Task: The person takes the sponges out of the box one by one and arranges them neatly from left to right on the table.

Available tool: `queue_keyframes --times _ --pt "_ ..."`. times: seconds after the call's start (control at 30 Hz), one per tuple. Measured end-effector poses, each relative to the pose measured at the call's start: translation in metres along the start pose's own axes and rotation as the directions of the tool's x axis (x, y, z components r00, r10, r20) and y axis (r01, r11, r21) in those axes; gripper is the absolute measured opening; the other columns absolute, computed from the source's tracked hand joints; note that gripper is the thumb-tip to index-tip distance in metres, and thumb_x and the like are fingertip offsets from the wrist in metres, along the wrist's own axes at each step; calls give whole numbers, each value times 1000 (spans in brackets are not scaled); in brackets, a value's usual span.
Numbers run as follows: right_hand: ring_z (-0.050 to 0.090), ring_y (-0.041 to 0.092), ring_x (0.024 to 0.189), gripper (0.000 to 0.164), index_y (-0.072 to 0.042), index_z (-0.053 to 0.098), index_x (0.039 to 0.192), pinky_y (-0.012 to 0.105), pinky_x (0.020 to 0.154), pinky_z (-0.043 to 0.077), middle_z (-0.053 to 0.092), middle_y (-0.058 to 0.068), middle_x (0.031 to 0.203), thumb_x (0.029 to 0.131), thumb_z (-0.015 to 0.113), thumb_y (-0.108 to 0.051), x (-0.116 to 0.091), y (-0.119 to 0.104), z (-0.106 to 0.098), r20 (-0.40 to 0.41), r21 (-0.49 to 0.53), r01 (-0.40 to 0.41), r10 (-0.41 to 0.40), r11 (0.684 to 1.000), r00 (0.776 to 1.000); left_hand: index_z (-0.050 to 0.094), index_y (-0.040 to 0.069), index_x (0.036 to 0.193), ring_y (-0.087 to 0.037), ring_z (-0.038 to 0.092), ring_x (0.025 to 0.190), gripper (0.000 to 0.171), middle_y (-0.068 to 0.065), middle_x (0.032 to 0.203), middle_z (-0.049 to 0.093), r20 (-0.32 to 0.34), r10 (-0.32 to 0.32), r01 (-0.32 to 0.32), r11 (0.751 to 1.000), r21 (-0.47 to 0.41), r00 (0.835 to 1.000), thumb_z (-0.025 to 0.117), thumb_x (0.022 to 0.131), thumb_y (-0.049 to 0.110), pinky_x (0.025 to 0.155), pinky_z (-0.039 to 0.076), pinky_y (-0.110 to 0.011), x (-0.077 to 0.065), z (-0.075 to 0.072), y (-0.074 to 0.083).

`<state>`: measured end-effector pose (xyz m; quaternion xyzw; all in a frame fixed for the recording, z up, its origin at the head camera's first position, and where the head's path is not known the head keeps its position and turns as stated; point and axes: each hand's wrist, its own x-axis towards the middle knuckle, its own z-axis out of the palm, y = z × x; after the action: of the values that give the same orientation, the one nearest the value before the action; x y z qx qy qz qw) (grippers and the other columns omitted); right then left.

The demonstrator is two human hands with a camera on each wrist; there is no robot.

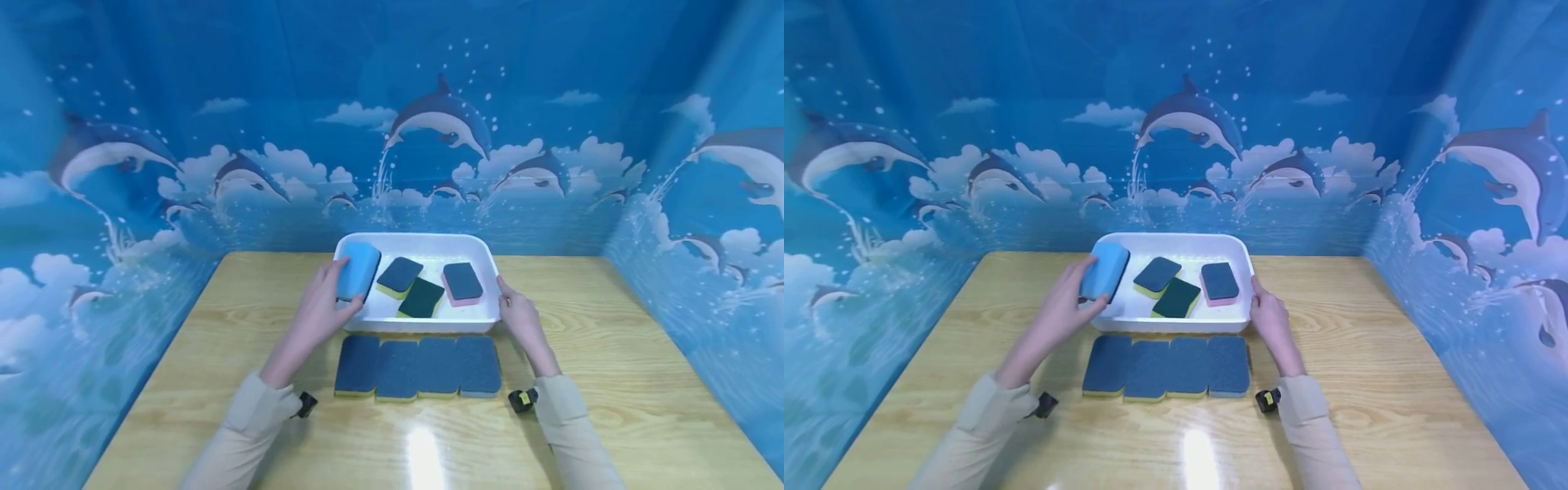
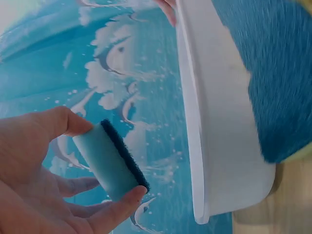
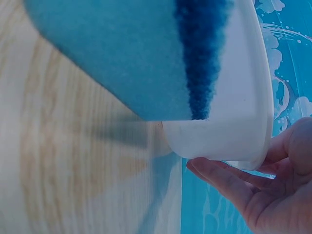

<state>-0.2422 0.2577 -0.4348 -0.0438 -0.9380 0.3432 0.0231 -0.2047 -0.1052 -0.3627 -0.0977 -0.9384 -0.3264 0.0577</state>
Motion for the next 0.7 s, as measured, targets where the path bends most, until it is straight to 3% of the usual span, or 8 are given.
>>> queue_keyframes --times 0.07,0.13,0.17,0.27,0.4,0.53,0.63,0.7 --pt "38 14 51 51 -2 29 156 26 49 39 61 35 107 107 37 -11 0 0 0 3 1 -6 6 1000 1000 23 7 160 -42 45 135 79 -25 157 33 6 -14 14 999 -48 1000 66 97 29 101 50 -57 -11 -2 1" --pt "39 14 51 51 -3 28 157 25 49 39 58 38 121 107 37 -12 0 0 0 9 3 -13 13 1000 1000 21 8 161 -43 42 139 80 -23 159 30 14 -39 41 992 -120 999 65 98 28 102 50 -55 -21 -4 0" --pt "39 13 52 51 -3 28 157 25 49 39 59 37 115 107 36 -12 1 0 0 11 2 -16 16 1000 1000 20 9 162 -43 41 140 80 -23 160 29 21 -56 59 984 -168 998 65 99 28 102 51 -54 -26 -4 0" --pt "41 13 52 51 -4 27 158 24 50 39 59 36 116 108 36 -13 1 -1 0 20 2 -27 27 1000 999 18 8 162 -45 40 141 75 -26 157 32 40 -93 101 925 -366 995 61 101 20 103 50 -52 -42 -6 -4" --pt "41 13 52 51 -5 27 158 23 50 39 57 36 128 108 36 -13 1 -3 0 29 11 -40 40 999 999 13 6 162 -47 40 139 67 -32 154 31 79 -136 156 771 -617 988 46 103 5 108 46 -52 -67 -4 -11" --pt "41 13 52 52 -5 27 158 23 49 39 60 33 116 108 36 -12 2 -3 0 31 13 -38 37 999 999 13 3 160 -47 39 139 67 -32 157 26 135 -173 213 613 -761 976 35 98 1 108 46 -51 -92 1 -20" --pt "40 12 51 52 -4 27 158 23 49 38 59 28 93 107 37 -12 2 -1 0 25 9 -27 27 1000 999 14 0 159 -40 45 134 66 -30 154 29 176 -174 237 445 -863 969 31 96 6 105 49 -48 -110 7 -28" --pt "39 12 51 52 -3 28 157 23 48 38 57 25 86 107 38 -11 1 0 -1 19 5 -16 16 1000 1000 12 -3 159 -32 51 129 63 -26 149 36 193 -148 231 315 -921 970 27 99 9 103 50 -48 -120 11 -34"
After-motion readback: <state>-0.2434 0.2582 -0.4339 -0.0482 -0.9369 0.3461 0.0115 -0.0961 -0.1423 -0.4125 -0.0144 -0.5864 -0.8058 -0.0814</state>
